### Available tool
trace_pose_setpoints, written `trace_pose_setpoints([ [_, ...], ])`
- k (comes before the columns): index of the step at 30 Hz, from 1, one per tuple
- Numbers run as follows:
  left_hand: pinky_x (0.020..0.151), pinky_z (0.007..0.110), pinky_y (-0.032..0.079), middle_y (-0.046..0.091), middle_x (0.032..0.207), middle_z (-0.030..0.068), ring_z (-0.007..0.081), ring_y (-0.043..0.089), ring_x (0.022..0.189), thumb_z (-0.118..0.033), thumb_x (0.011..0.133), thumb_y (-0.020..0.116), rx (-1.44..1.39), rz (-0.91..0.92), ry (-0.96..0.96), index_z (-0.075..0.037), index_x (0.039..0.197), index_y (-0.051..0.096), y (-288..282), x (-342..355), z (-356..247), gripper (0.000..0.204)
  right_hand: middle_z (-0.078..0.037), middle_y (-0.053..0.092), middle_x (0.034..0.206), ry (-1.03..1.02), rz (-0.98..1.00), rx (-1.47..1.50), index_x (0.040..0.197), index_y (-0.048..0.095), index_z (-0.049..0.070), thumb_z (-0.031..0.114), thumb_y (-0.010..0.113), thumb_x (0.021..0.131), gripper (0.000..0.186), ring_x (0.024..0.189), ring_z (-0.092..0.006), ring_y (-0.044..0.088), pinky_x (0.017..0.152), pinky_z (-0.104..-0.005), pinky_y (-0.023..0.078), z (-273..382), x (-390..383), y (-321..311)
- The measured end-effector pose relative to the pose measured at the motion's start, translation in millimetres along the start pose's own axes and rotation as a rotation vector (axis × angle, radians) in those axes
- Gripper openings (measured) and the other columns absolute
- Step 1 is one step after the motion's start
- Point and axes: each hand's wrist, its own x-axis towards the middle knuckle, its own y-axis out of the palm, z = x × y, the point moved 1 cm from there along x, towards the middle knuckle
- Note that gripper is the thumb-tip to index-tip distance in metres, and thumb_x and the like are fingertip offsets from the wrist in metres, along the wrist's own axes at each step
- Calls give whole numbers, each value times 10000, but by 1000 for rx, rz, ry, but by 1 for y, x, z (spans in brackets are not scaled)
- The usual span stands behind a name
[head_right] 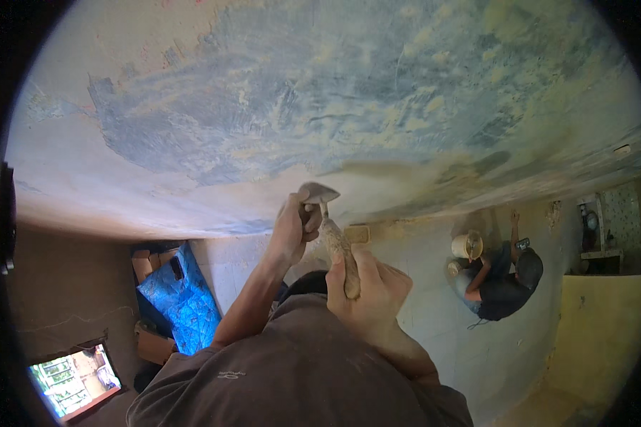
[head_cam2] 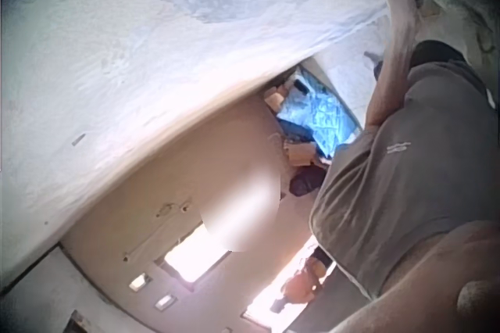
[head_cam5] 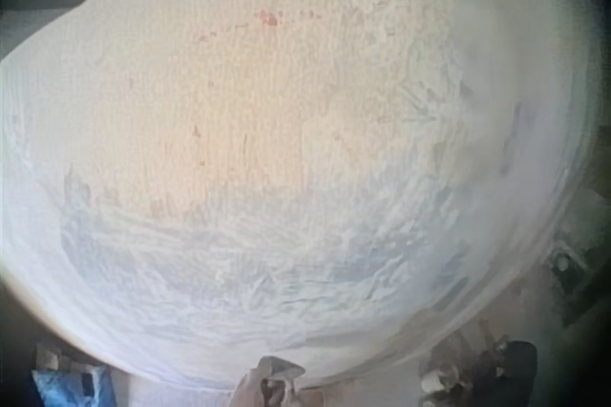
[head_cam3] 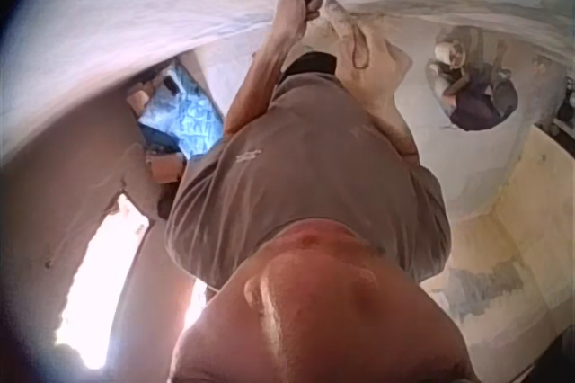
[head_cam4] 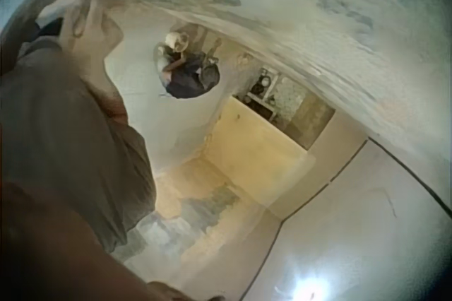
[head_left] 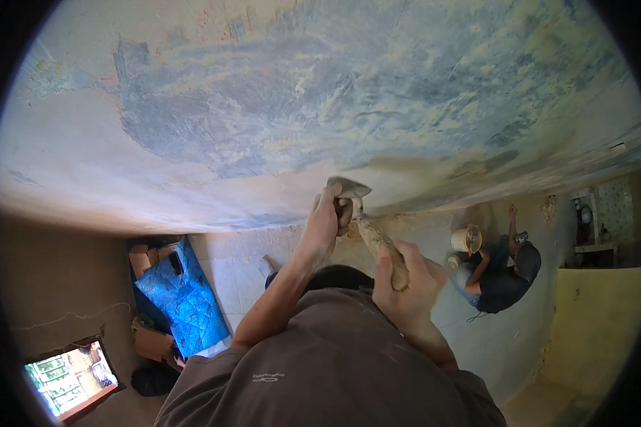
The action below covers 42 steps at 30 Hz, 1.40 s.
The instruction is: Patching a damaged or peeling section of a wall with putty or plaster using a trowel.
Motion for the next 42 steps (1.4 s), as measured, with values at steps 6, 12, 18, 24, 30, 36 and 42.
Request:
trace_pose_setpoints([
  [6,433,257,207,367,519,-12,88,279,448,-347,1014,428,36,55,139,-101,867,527,17,-9,-27,303,-157,649,660,-113,-127,17,933,656,-84,64,669,803,198,526,-287,638,513,-339,486,12,1,-15],
  [12,438,263,213,371,525,-14,91,280,447,-347,1022,415,49,17,100,-92,863,521,8,-2,-16,318,-157,641,664,-123,-148,36,968,649,-86,63,684,797,230,516,-287,629,497,-343,483,0,-11,1],
  [18,432,266,211,378,535,-14,85,280,447,-332,1023,406,174,-43,199,-104,831,498,18,-14,-21,312,-159,642,665,-70,-147,70,976,652,-76,70,687,810,224,523,-282,636,505,-339,489,10,-6,-18],
  [24,411,254,191,377,547,-20,75,281,456,-315,1011,395,80,37,114,-123,807,476,14,-8,-25,292,-138,614,614,-95,-189,61,969,655,-46,120,709,813,234,467,-309,599,470,-374,471,2,-8,2],
  [30,412,238,184,383,589,-30,58,269,461,-330,998,432,48,-113,-62,-135,802,477,-26,30,21,280,-166,638,639,120,35,-43,917,651,-59,101,692,851,178,526,-285,653,508,-349,488,-17,-10,33],
  [36,426,244,193,374,553,-26,69,269,460,-365,1003,456,86,15,102,-120,839,518,8,-16,-23,301,-136,616,615,-48,-123,93,987,655,-52,104,713,801,249,473,-297,605,462,-365,466,6,-8,-8],
  [42,431,256,206,367,534,-21,77,267,450,-348,1003,449,67,-16,116,-99,849,537,14,-11,-23,306,-154,652,656,-88,-182,42,969,667,-74,44,692,822,190,527,-264,648,511,-322,490,6,-11,-4],
])
